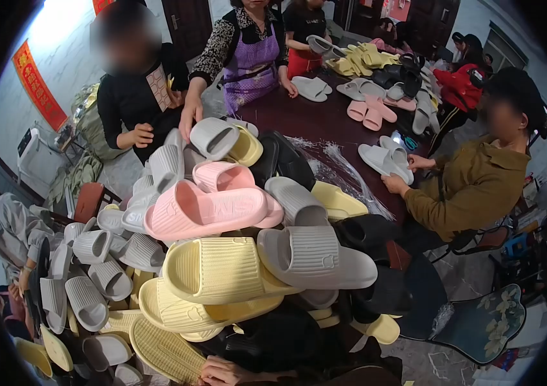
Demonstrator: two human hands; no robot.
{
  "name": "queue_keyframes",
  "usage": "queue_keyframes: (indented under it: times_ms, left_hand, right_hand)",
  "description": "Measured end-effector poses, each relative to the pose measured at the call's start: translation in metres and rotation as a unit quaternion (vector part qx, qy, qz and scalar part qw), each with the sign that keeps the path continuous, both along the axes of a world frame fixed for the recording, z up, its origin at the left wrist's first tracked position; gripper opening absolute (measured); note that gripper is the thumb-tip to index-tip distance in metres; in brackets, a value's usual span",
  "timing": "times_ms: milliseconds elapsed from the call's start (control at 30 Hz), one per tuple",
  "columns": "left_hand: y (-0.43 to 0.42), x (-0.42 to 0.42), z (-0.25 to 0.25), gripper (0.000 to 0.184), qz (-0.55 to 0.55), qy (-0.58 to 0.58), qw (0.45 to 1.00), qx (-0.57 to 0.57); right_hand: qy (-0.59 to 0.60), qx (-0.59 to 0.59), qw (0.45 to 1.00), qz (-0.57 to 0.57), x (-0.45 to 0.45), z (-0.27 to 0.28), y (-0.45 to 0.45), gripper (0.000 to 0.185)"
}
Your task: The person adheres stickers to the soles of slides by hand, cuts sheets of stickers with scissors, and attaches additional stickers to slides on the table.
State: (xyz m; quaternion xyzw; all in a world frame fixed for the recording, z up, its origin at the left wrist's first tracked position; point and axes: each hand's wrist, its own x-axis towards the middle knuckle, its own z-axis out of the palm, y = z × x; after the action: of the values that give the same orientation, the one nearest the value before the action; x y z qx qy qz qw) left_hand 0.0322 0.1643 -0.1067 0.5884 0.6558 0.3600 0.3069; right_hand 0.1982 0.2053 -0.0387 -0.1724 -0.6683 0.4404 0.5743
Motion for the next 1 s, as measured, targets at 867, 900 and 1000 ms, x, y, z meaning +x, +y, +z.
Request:
queue_keyframes:
  times_ms: [867, 900, 1000]
  left_hand:
    - [-0.088, 0.015, 0.084, 0.036, 0.132, 0.015, 0.988, -0.08]
    - [-0.094, 0.016, 0.08, 0.036, 0.14, 0.014, 0.987, -0.08]
    - [-0.096, 0.023, 0.068, 0.038, 0.24, -0.207, 0.947, -0.043]
  right_hand:
    - [-0.112, 0.011, 0.992, 0.049, -0.003, 0.013, -0.03, 0.033]
    - [-0.112, 0.007, 0.992, 0.052, -0.002, 0.015, -0.03, 0.035]
    - [-0.134, 0.009, 0.988, 0.081, 0.001, 0.019, -0.035, 0.036]
